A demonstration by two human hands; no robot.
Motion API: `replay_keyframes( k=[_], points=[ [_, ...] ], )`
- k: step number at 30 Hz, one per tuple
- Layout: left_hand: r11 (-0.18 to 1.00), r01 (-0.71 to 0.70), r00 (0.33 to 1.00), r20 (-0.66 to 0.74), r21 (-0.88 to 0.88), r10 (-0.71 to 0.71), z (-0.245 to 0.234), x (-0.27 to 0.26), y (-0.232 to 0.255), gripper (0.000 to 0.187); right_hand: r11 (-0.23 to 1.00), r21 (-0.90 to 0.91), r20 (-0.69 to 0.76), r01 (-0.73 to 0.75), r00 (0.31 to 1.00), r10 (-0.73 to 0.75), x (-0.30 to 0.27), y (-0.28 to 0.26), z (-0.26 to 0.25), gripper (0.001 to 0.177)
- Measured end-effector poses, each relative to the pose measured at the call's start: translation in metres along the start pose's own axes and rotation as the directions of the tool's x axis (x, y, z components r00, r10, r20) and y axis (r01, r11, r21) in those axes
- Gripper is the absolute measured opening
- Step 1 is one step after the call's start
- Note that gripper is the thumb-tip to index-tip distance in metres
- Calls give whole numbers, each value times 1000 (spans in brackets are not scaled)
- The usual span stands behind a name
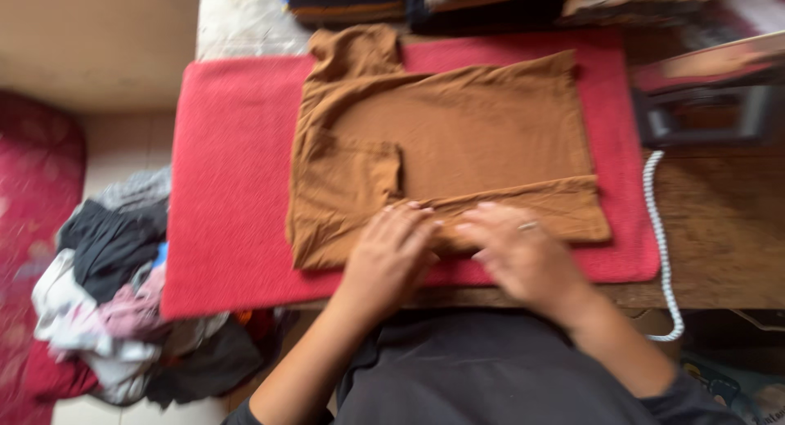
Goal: The person irons a brown t-shirt on a red mat, smoothing the sleeves and body with an iron. The person then folds the t-shirt neatly and places it on a stack of folded clothes.
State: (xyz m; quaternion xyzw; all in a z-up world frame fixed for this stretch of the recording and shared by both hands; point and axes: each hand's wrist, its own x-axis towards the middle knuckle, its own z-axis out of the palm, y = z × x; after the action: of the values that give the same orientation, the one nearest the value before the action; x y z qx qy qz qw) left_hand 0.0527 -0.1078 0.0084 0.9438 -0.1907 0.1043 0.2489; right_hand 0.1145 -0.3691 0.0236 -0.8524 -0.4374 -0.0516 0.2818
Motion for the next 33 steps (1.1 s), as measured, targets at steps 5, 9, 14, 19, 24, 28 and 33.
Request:
replay_keyframes(
  k=[5, 9, 14, 19, 24, 28, 33],
  points=[
    [979, -150, 979, 160, 136, 128, 11, 15, 8, 77, 972, -215, 205, -94, 969, 139, -10, 6, 6, 79],
    [971, -181, 971, 186, 154, 151, 9, 11, 6, 77, 933, -307, 162, -188, 956, 246, -39, 30, 3, 83],
    [964, -199, 966, 198, 176, 164, 10, 8, 3, 74, 801, -444, -26, -403, 899, 437, -67, 56, -12, 78],
    [968, -194, 968, 188, 158, 164, 11, 10, 3, 75, 799, 461, -656, -387, 457, 600, -85, 94, -20, 66],
    [977, -161, 977, 164, 139, 137, 1, 10, 2, 76, 674, 738, -634, -32, 311, 708, -65, 214, -27, 44],
    [976, -13, 999, 38, 216, 4, -27, -3, -5, 74, 861, 492, -723, -128, 490, 487, -57, 211, -64, 41],
    [911, 384, 915, -193, 151, -354, -65, -28, -26, 50, 816, -426, -494, -390, 856, 152, -28, 103, -154, 22]
  ],
)
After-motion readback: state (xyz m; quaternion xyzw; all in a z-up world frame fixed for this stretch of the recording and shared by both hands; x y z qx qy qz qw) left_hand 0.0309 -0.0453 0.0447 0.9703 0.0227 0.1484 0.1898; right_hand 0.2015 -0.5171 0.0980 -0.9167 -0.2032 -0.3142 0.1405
